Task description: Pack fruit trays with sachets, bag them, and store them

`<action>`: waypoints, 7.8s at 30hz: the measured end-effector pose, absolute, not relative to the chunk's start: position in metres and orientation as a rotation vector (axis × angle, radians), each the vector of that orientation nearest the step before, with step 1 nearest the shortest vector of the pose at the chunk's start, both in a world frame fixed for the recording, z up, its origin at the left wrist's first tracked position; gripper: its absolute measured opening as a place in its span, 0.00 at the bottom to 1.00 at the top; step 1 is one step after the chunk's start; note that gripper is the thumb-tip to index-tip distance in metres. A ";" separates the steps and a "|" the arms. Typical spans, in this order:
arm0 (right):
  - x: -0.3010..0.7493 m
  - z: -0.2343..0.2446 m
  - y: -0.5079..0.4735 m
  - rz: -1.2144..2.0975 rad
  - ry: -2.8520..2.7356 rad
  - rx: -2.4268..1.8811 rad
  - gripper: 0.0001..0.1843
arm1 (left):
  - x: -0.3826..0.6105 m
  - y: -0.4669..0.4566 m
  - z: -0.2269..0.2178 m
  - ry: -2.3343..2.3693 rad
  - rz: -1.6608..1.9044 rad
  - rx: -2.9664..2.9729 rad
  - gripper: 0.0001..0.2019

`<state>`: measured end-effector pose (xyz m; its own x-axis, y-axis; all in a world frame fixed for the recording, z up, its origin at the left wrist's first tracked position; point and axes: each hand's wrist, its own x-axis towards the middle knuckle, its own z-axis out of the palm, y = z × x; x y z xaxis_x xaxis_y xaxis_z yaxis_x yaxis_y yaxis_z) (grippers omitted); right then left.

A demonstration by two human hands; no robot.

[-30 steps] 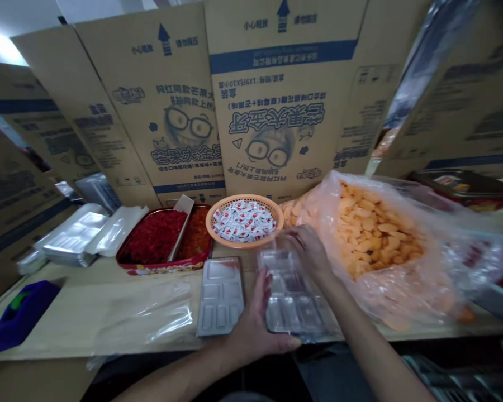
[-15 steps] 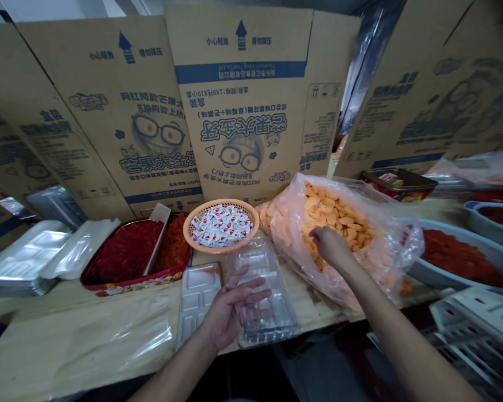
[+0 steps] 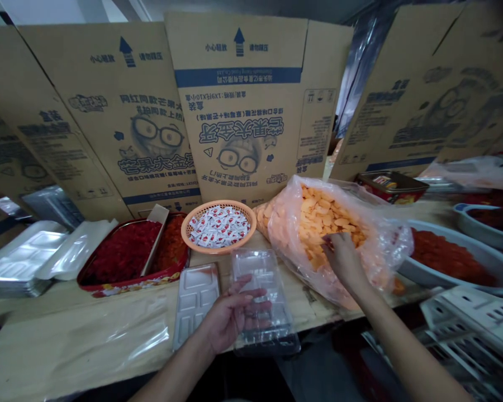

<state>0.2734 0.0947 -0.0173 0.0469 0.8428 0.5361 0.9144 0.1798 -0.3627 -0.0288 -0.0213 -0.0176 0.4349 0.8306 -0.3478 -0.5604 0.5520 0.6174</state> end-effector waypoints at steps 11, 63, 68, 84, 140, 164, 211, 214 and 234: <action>0.207 0.041 0.047 0.665 -2.116 -0.856 0.07 | -0.021 -0.023 -0.016 0.503 0.694 0.501 0.27; 0.076 0.010 0.047 -0.164 -2.481 -0.432 0.16 | -0.103 -0.056 -0.022 0.496 1.162 0.363 0.38; 0.063 0.010 0.080 0.165 -2.381 -0.693 0.13 | -0.126 -0.061 -0.027 0.561 1.243 0.336 0.36; -0.035 -0.033 0.252 0.356 -2.578 -1.574 0.34 | -0.188 -0.051 -0.061 0.562 1.499 0.241 0.28; -0.081 0.029 0.096 1.416 -2.368 -0.842 0.16 | -0.211 -0.046 -0.067 0.448 1.501 0.256 0.25; -0.041 0.011 0.141 0.361 -2.319 -1.403 0.11 | -0.229 -0.062 -0.057 0.558 1.776 0.165 0.25; -0.171 0.000 0.100 1.829 -2.266 -0.815 0.17 | -0.295 -0.065 -0.074 0.722 2.063 0.033 0.19; -0.178 -0.005 0.098 1.802 -2.379 -0.733 0.19 | -0.295 -0.065 -0.074 0.726 2.056 0.033 0.19; -0.172 0.007 0.086 1.903 -2.277 -0.832 0.23 | -0.297 -0.065 -0.077 0.720 2.042 0.043 0.21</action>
